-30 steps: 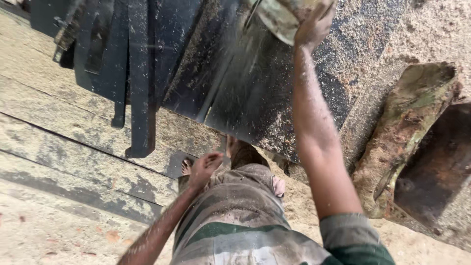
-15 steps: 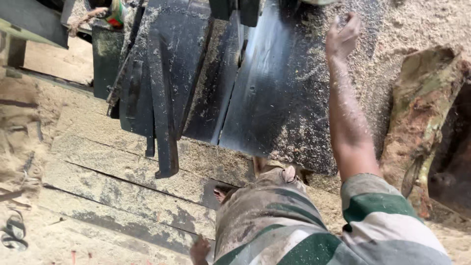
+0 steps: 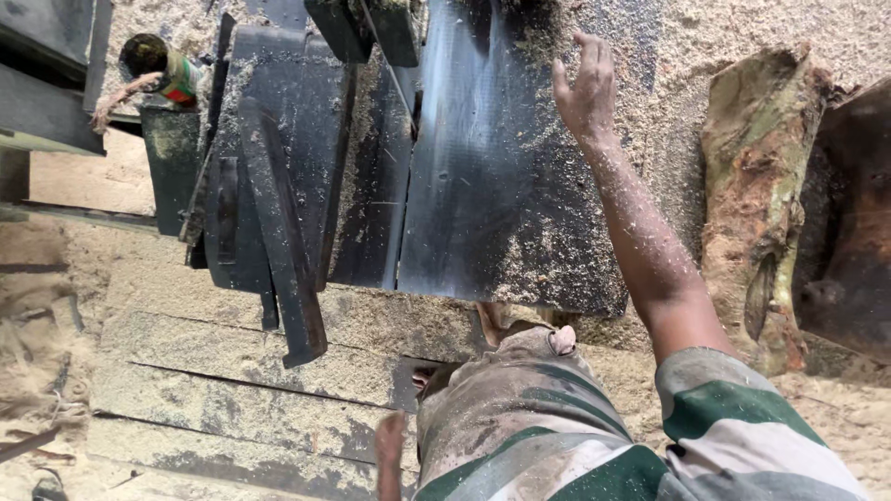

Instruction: The person operates a large power saw to cut logs and wood planks into thinner sections by manually feeding them through the blade and clearing the cut pieces.

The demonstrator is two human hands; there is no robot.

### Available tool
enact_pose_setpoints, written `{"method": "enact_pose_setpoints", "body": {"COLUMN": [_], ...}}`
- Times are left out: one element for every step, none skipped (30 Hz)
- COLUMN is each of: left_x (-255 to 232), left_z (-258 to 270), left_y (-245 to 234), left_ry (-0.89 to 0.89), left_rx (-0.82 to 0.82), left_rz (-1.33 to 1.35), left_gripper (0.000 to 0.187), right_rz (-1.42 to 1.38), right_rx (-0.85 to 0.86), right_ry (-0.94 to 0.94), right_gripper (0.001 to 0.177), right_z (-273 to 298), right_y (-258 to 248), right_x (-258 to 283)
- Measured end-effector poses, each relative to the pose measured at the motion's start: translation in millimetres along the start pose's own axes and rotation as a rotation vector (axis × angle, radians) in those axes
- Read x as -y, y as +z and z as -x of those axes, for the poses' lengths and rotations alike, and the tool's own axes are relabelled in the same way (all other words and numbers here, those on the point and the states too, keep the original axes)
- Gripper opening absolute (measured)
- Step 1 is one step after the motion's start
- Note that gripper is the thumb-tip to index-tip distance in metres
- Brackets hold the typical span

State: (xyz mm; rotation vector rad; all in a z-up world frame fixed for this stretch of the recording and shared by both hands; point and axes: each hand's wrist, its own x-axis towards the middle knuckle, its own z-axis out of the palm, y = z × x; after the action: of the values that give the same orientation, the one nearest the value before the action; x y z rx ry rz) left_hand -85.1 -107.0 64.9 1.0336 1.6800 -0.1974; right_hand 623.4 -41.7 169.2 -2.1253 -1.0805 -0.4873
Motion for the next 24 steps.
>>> {"method": "enact_pose_setpoints", "body": {"left_x": [-5.9, -11.9, -18.9, -24.4, -29.5, -30.8, -30.7, -30.6, -29.0, -28.2, -26.5, -23.3, -21.1, -17.6, -15.6, -14.2, -14.8, -18.4, -23.5, -33.2, -44.8, -56.9, -72.3, -88.8], "left_z": [-7.1, -14.0, -20.8, -26.0, -30.1, -30.8, -30.5, -30.2, -29.0, -28.3, -27.3, -25.7, -25.6, -24.7, -25.3, -25.9, -27.3, -30.0, -32.0, -34.9, -36.7, -36.5, -36.5, -35.6], "left_y": [-2.5, -6.0, -7.3, -10.7, -11.3, -10.0, -7.7, -5.4, -3.8, -0.6, 1.6, 4.0, 6.1, 8.0, 10.2, 10.6, 10.4, 8.9, 6.5, 8.5, 10.2, 11.9, 15.4, 18.7], "left_ry": [0.028, 0.084, 0.140, 0.196, 0.199, 0.198, 0.196, 0.197, 0.198, 0.201, 0.204, 0.205, 0.205, 0.238, 0.270, 0.302, 0.289, 0.275, 0.261, 0.284, 0.307, 0.329, 0.352, 0.375], "left_rx": [-0.017, -0.012, -0.007, -0.001, 0.003, 0.011, 0.020, 0.009, -0.001, -0.017, -0.011, -0.005, 0.002, -0.001, -0.004, -0.005, 0.020, 0.045, 0.070, 0.081, 0.091, 0.104, 0.122, 0.138], "left_rz": [0.045, 0.087, 0.129, 0.162, 0.162, 0.156, 0.149, 0.098, 0.046, 0.000, -0.087, -0.174, -0.261, -0.304, -0.346, -0.390, -0.394, -0.399, -0.404, -0.426, -0.449, -0.471, -0.480, -0.490], "left_gripper": [0.062, 0.061, 0.061, 0.060, 0.058, 0.057, 0.055, 0.054, 0.053, 0.053, 0.054, 0.055, 0.057, 0.058, 0.060, 0.063, 0.065, 0.067, 0.070, 0.071, 0.072, 0.074, 0.074, 0.073], "right_rz": [-0.003, -0.009, -0.009, -0.007, -0.005, -0.019, -0.033, -0.046, -0.054, -0.069, -0.083, -0.061, -0.038, -0.012, 0.016, 0.046, 0.075, 0.074, 0.074, 0.074, 0.123, 0.173, 0.223, 0.268], "right_rx": [0.008, 0.014, 0.018, 0.021, 0.023, 0.015, 0.007, 0.000, 0.011, 0.020, 0.029, 0.023, 0.016, 0.012, 0.001, -0.008, -0.016, 0.023, 0.061, 0.098, 0.115, 0.134, 0.153, 0.169], "right_ry": [-0.006, -0.011, -0.022, -0.024, -0.027, -0.022, -0.018, -0.016, 0.005, 0.020, 0.035, 0.011, -0.013, -0.035, -0.060, -0.085, -0.110, -0.101, -0.093, -0.085, -0.092, -0.099, -0.106, -0.081], "right_gripper": [0.041, 0.040, 0.041, 0.041, 0.042, 0.042, 0.042, 0.043, 0.043, 0.043, 0.043, 0.045, 0.046, 0.048, 0.049, 0.051, 0.052, 0.056, 0.059, 0.062, 0.067, 0.072, 0.077, 0.086], "right_z": [0.8, 0.9, -0.7, 0.4, 0.0, 2.9, 5.5, 5.6, 7.2, 4.8, 2.3, 1.1, -0.8, 0.4, 1.0, 2.4, 4.2, 5.3, 7.4, 5.1, 3.9, 5.9, 7.9, 14.6], "right_y": [-3.8, -5.2, -5.8, -7.1, -7.1, -10.2, -12.7, -13.5, -15.8, -15.4, -15.7, -16.4, -15.4, -16.1, -14.4, -11.5, -7.0, -0.4, 6.6, 13.3, 20.2, 24.3, 25.0, 23.0], "right_x": [3.1, 7.7, 12.0, 16.0, 19.7, 21.4, 23.5, 26.7, 30.2, 35.5, 40.4, 44.7, 48.0, 48.7, 48.2, 46.1, 43.1, 39.8, 36.7, 32.1, 29.2, 28.1, 27.9, 31.4]}}
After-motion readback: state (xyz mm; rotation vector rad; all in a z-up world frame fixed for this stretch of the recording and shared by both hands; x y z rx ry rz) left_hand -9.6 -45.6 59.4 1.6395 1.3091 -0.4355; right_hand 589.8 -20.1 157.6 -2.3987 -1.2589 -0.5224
